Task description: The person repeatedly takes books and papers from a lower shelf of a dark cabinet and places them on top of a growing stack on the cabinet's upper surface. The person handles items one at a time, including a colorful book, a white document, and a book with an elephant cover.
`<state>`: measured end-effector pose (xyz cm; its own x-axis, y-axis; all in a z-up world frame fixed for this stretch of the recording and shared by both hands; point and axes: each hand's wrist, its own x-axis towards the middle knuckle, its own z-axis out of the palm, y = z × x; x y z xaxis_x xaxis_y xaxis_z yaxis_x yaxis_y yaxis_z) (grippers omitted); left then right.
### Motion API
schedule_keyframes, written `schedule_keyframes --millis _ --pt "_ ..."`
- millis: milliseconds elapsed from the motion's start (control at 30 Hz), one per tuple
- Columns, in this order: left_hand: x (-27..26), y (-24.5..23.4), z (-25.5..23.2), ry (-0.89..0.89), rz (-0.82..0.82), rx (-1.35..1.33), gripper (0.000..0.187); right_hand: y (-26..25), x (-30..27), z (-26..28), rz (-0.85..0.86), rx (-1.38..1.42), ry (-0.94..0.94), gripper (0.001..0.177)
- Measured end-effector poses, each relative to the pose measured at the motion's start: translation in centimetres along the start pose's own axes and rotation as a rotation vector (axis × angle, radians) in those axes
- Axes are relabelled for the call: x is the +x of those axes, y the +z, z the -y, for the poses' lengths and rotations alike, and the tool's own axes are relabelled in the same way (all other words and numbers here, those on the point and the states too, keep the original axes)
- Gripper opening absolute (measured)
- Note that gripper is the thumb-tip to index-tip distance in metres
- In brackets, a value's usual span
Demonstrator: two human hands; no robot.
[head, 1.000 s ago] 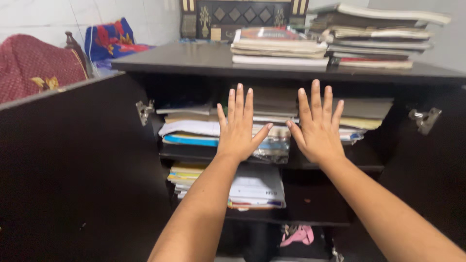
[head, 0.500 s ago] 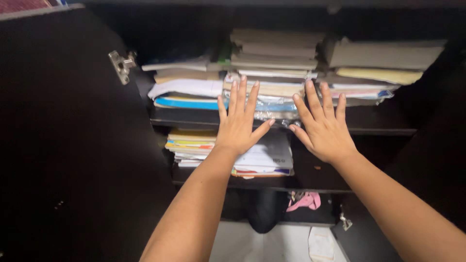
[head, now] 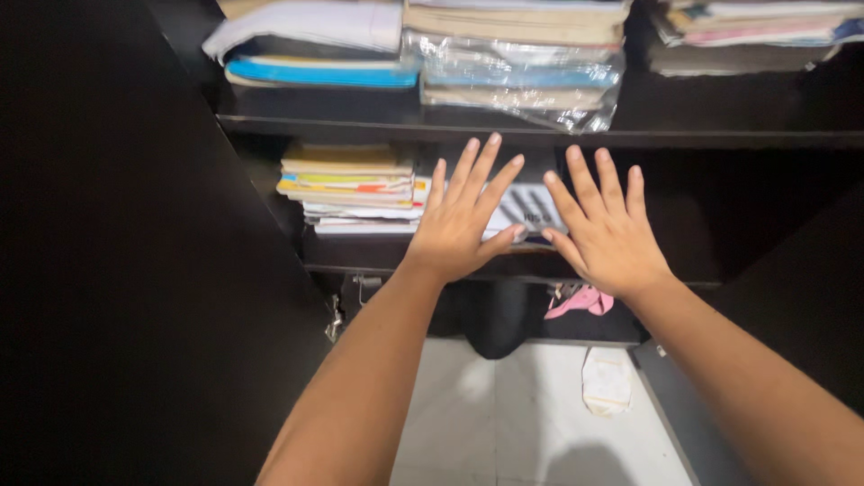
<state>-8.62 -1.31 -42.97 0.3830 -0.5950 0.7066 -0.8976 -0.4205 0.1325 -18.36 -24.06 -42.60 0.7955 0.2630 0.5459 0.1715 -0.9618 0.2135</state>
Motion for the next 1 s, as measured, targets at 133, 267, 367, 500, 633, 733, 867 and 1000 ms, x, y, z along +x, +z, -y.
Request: schedule_keyframes --millis 133,267,367,500,633,733,867,1000 --pt "-1.2 1.4 1.2 0.033 -0.017 -0.019 0.082 2.6 -0.4 -0.1 0.025 0.035 0.018 0.073" --pt "-2.1 3.3 2.8 0.033 0.007 -0.004 0.081 5.3 -0.5 -0.3 0.048 0.077 0.05 0.075" --pt "-2.9 5.1 4.0 -0.027 0.023 -0.029 0.083 7.5 -1.0 -0.1 0.056 0.107 0.087 0.077" --pt "-4.1 8.1 5.2 -0.151 0.061 -0.034 0.082 10.5 -1.6 0.7 0.07 0.156 0.18 0.079" --pt "-5.2 11.2 5.8 -0.363 0.068 -0.053 0.079 13.0 -1.8 1.4 0.125 0.209 0.357 0.076" --pt "-5.4 13.2 6.5 -0.529 0.154 -0.034 0.075 13.9 -1.5 1.2 0.21 0.316 0.491 0.069" --pt "-5.2 15.1 7.1 -0.616 0.169 0.051 0.062 14.5 -1.0 0.7 0.299 0.498 0.698 0.06" --pt "-3.4 15.8 6.5 -0.788 0.199 0.114 0.057 15.1 -0.2 0.5 0.189 0.468 0.733 0.05"
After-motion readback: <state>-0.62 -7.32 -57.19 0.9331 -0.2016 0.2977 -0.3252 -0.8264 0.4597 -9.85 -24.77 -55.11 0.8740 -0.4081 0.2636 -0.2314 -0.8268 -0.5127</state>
